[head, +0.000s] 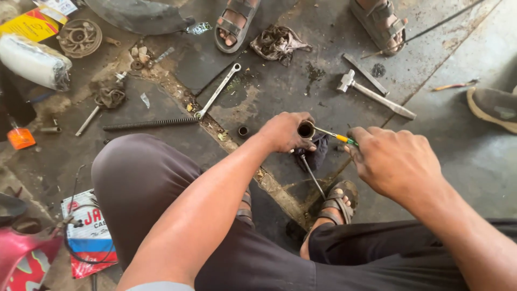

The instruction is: The recorder is repairing or servicing motorcycle front fork assemblies, using a screwdriver, hammer, and pliers to remove seals and disassemble components.

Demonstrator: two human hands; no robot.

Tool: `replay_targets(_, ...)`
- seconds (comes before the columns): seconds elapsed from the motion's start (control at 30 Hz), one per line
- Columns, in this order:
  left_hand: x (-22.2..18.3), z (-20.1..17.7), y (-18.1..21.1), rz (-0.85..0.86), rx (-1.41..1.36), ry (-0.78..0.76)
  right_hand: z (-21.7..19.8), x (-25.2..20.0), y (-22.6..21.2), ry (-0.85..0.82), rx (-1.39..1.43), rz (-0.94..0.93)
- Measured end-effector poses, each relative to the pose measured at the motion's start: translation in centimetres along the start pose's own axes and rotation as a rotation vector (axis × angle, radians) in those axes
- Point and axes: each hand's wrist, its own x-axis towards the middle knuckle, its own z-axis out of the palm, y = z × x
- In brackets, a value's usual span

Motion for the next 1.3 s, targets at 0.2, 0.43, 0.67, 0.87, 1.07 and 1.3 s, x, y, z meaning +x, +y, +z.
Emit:
replay_targets(0.2,0.5,0.8,0.3,-0.053,-0.114,0.075,1.2,0.3,0.1,0.024,0.058,0.055)
replay_targets(0.43,1.1,1.5,0.3,-0.063,-0.152,0.063,2.5,0.0,0.2,0.097,0.071,0.036)
replay_targets(0.67,2.0,2.6,-1.3,-0.048,-0.187,0.072,2.3,0.3,-0.1,0.136,0.059,0.004)
replay_targets(0.87,2.3,2.5,-1.6,-0.044,-0.226,0.088,2.2,0.7,-0.1,0.135,0.070,0.011)
replay_targets(1.07,2.2,2.1,-1.5,-0.015,-0.226,0.066,2.6,1.3,0.3,0.143,0.053,0.014)
replay_targets(1.3,2.5,2.3,-1.7,0.001,-0.226,0.060,3.1,1.7,0.5,0.187,0.045,-0.007)
